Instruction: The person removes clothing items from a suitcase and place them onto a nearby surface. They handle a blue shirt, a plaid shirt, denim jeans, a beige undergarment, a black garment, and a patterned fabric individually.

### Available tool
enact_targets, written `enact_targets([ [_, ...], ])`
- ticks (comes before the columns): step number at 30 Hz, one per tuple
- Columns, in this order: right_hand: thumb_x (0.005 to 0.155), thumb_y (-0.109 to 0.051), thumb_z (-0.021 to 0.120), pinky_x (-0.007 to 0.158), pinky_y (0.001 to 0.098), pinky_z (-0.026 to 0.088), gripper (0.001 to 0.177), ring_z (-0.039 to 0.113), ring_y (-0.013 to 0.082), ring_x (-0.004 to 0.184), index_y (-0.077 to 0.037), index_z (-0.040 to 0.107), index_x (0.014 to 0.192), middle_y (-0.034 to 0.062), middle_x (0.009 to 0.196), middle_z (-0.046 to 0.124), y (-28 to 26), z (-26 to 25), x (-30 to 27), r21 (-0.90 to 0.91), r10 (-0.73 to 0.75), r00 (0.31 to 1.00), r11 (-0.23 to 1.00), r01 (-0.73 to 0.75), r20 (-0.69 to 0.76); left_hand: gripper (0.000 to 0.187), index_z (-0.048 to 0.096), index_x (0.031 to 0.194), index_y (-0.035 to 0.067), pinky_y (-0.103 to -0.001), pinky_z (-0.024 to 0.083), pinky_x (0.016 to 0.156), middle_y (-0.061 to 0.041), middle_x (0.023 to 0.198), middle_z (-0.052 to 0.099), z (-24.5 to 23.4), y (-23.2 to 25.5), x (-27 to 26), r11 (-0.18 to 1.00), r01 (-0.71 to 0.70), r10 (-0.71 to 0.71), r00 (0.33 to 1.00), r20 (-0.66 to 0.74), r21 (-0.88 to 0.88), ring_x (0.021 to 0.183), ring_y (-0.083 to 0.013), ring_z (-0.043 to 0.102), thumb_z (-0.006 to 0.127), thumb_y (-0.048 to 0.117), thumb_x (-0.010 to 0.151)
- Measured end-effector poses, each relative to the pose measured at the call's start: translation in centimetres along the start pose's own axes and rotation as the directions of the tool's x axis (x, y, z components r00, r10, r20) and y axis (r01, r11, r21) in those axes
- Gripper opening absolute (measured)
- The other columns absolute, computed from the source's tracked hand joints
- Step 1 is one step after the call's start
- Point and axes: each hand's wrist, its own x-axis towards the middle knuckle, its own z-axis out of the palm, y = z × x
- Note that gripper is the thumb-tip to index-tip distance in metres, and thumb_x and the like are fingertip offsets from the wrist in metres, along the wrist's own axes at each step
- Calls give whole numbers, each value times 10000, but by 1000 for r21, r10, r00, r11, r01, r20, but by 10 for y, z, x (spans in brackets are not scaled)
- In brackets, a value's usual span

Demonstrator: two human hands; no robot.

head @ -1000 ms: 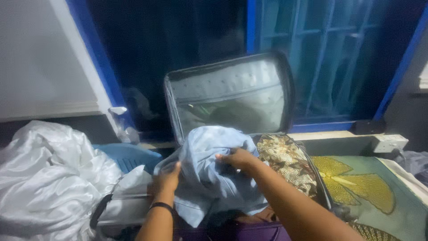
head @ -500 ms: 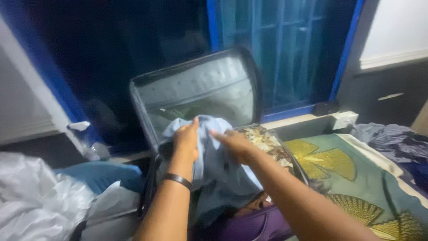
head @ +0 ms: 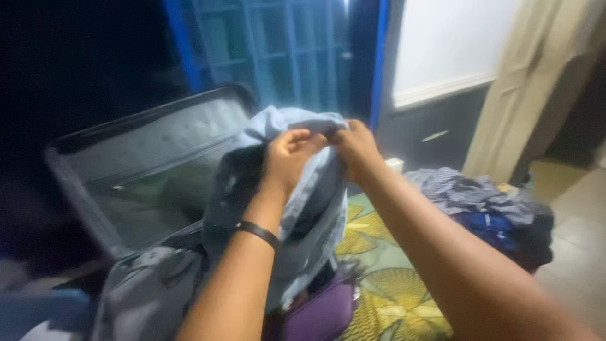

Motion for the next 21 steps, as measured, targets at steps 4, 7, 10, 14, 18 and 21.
enact_targets([
  [4, 842, -20, 502, 653, 348, 553, 266, 679, 231, 788, 12, 684, 1033, 143, 924, 705, -31, -78, 34, -60, -241, 970, 969, 239, -24, 688, 695, 1169, 10, -425, 551, 953, -180, 1166, 733, 78, 7, 7, 692, -396, 363, 914, 183, 604, 1086, -337, 704, 914, 429, 669],
  [7, 838, -13, 487, 614, 367, 541, 276, 659, 234, 771, 21, 675, 1037, 143, 907, 674, -49, -131, 48, -20, -263, 964, 965, 262, -34, 818, 675, 1224, 31, -491, 500, 960, -213, 1177, 699, 135, 7, 4, 529, -383, 322, 916, 239, 757, 1118, -406, 650, 938, 446, 570],
  [10, 869, -54, 514, 635, 339, 547, 256, 662, 207, 795, 11, 675, 1056, 123, 922, 681, -63, -185, 53, -42, -319, 945, 948, 317, -67, 944, 577, 1334, 5, -484, 491, 977, -251, 1237, 653, 183, -2, 9, 523, -168, 68, 985, 156, 836, 1142, -415, 634, 920, 509, 614],
  [14, 895, -66, 564, 765, 303, 564, 300, 668, 203, 924, 6, 646, 1174, 139, 1042, 692, -53, -248, 66, -156, -476, 875, 874, 461, -85, 888, 602, 1371, 121, -470, 499, 982, -220, 1296, 649, 231, -23, 7, 655, -61, -101, 981, 167, 753, 1168, -402, 632, 857, 564, 644],
  [18, 920, -46, 546, 846, 311, 577, 396, 652, 227, 1023, 2, 570, 1312, 170, 1165, 661, -39, -304, 70, -55, -519, 853, 855, 516, -58, 853, 644, 1329, 109, -452, 507, 1021, -223, 1330, 640, 278, -41, 22, 481, 10, -307, 939, 157, 876, 1221, -380, 630, 849, 586, 652],
  [21, 919, -68, 592, 764, 330, 579, 412, 678, 239, 962, -64, 492, 1319, 188, 1126, 679, -49, -331, 65, 48, -274, 948, 957, 285, -164, 836, 636, 1361, 136, -467, 500, 1028, -219, 1362, 617, 309, -54, 35, 405, 43, -420, 896, 144, 913, 1245, -387, 613, 787, 644, 714],
])
